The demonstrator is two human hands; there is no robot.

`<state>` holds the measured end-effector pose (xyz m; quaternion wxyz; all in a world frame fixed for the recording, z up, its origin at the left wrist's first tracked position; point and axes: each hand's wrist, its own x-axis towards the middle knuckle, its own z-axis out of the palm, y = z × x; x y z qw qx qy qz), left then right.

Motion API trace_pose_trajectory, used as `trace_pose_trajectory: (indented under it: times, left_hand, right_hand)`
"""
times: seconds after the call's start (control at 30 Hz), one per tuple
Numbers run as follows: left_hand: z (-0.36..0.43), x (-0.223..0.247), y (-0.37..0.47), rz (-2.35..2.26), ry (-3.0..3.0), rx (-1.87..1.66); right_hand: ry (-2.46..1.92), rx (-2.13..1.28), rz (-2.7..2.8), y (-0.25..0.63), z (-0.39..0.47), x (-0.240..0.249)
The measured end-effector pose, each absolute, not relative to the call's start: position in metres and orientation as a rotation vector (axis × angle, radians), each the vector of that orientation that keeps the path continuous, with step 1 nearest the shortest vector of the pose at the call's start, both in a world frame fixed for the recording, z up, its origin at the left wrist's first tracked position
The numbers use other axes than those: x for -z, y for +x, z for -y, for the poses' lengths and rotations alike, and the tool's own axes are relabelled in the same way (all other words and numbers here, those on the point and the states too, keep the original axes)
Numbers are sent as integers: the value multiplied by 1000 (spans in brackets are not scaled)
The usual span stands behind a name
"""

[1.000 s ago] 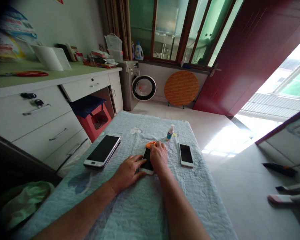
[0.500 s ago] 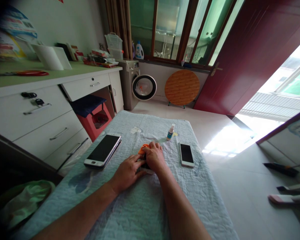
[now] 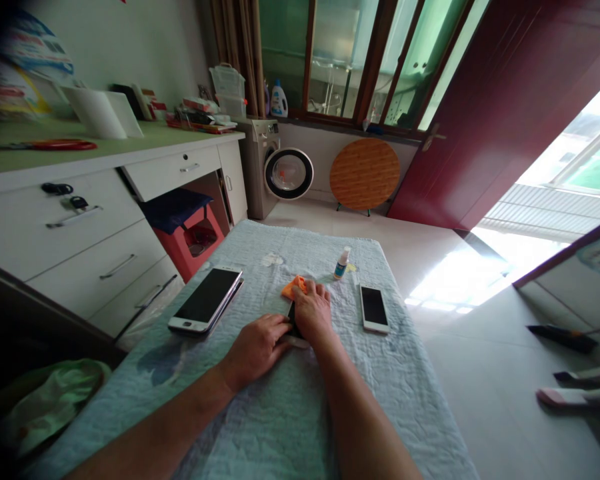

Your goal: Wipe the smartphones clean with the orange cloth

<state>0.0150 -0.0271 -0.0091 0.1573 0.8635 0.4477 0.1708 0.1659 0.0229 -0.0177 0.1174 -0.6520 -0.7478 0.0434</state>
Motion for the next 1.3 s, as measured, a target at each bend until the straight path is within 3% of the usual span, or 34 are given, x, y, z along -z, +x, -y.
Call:
trace_pose_trajectory:
  times: [0.77, 1.3]
  left_hand:
    - [31, 10, 19, -1276, 2535, -568]
    - [35, 8, 24, -1345, 2622, -462]
  right_hand:
    - [-1581, -365, 2238, 167, -10, 14]
    - [-1819, -98, 2117, 169, -21, 17]
